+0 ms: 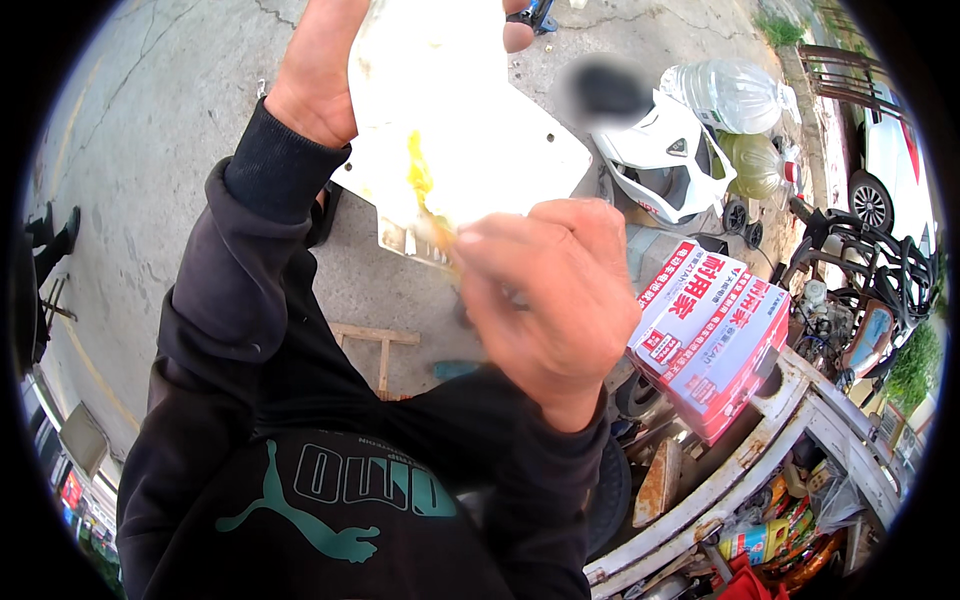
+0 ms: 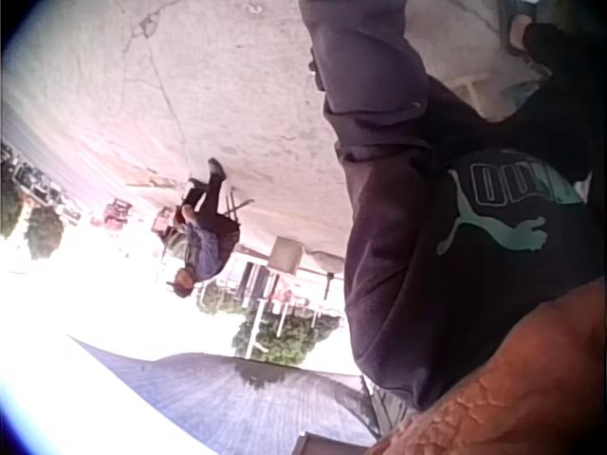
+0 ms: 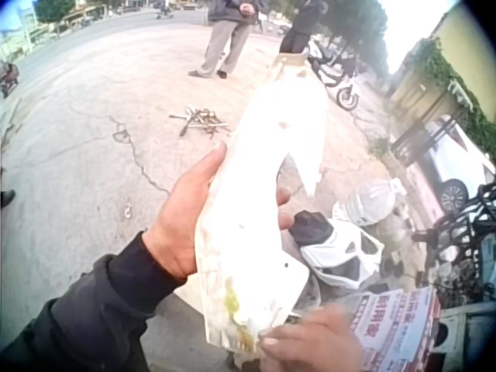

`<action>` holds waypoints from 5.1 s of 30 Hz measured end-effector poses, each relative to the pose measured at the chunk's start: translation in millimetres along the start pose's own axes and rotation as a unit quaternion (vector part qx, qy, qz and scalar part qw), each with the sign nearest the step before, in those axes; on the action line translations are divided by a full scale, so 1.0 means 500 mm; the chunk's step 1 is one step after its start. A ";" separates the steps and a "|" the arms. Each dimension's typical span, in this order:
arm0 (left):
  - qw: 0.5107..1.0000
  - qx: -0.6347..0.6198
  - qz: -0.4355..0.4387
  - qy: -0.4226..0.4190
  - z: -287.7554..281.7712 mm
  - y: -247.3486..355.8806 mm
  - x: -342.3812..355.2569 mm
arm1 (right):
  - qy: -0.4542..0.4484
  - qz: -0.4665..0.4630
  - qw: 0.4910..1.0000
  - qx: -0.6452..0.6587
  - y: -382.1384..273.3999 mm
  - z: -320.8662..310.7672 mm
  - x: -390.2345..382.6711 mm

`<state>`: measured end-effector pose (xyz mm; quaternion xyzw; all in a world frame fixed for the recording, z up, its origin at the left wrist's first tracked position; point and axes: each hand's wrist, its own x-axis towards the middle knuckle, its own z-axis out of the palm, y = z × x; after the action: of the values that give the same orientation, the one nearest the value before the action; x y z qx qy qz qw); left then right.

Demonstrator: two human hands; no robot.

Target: The person sits on the ground and applies glue from a small tube onto a white plastic panel. They squeeze the tube to dispense the adhesive onto specific spots on the panel's surface.

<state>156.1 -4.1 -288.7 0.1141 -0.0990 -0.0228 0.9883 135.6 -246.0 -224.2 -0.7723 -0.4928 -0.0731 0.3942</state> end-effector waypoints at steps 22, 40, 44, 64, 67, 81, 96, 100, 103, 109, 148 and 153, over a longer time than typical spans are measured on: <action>1.000 -0.020 -0.009 0.004 0.004 0.000 0.002 | -0.041 -0.002 0.999 0.012 -0.008 -0.009 0.004; 0.999 0.012 0.000 0.042 0.008 0.005 -0.002 | -0.047 0.005 0.999 0.004 0.001 -0.010 -0.001; 0.999 -0.023 -0.009 0.037 0.013 0.011 0.000 | -0.050 0.017 0.998 0.038 -0.002 -0.033 -0.002; 1.000 -0.013 -0.008 0.010 0.003 0.011 -0.002 | -0.042 0.021 0.998 0.043 0.009 -0.027 -0.002; 1.000 -0.012 -0.007 0.005 0.001 0.011 -0.002 | -0.038 0.027 0.998 0.053 0.005 -0.040 -0.003; 1.000 -0.014 -0.014 -0.005 -0.003 0.006 0.004 | -0.068 0.002 0.997 0.021 0.005 -0.022 -0.006; 1.000 -0.019 -0.013 -0.014 -0.006 0.003 0.003 | 0.015 0.012 1.000 -0.010 -0.007 -0.009 -0.004; 0.999 -0.033 -0.016 -0.016 0.000 -0.002 0.002 | -0.023 0.001 1.000 -0.019 -0.003 -0.004 -0.004; 0.999 -0.028 -0.012 -0.021 -0.002 -0.004 0.001 | -0.011 -0.003 0.999 -0.035 -0.012 -0.008 -0.002; 0.999 -0.049 -0.020 -0.008 0.006 -0.005 0.000 | -0.034 -0.004 0.999 -0.027 -0.008 -0.007 -0.002; 1.000 -0.025 -0.010 0.005 -0.002 -0.003 0.002 | -0.013 -0.015 0.999 -0.033 -0.005 -0.013 -0.005; 1.000 -0.004 -0.003 0.030 0.007 0.005 -0.001 | -0.021 -0.044 0.998 -0.026 -0.001 -0.008 -0.008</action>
<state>155.3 -2.6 -285.1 0.1115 -0.0688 -0.0225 0.9911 134.2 -251.3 -223.2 -0.7610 -0.5327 -0.0870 0.3600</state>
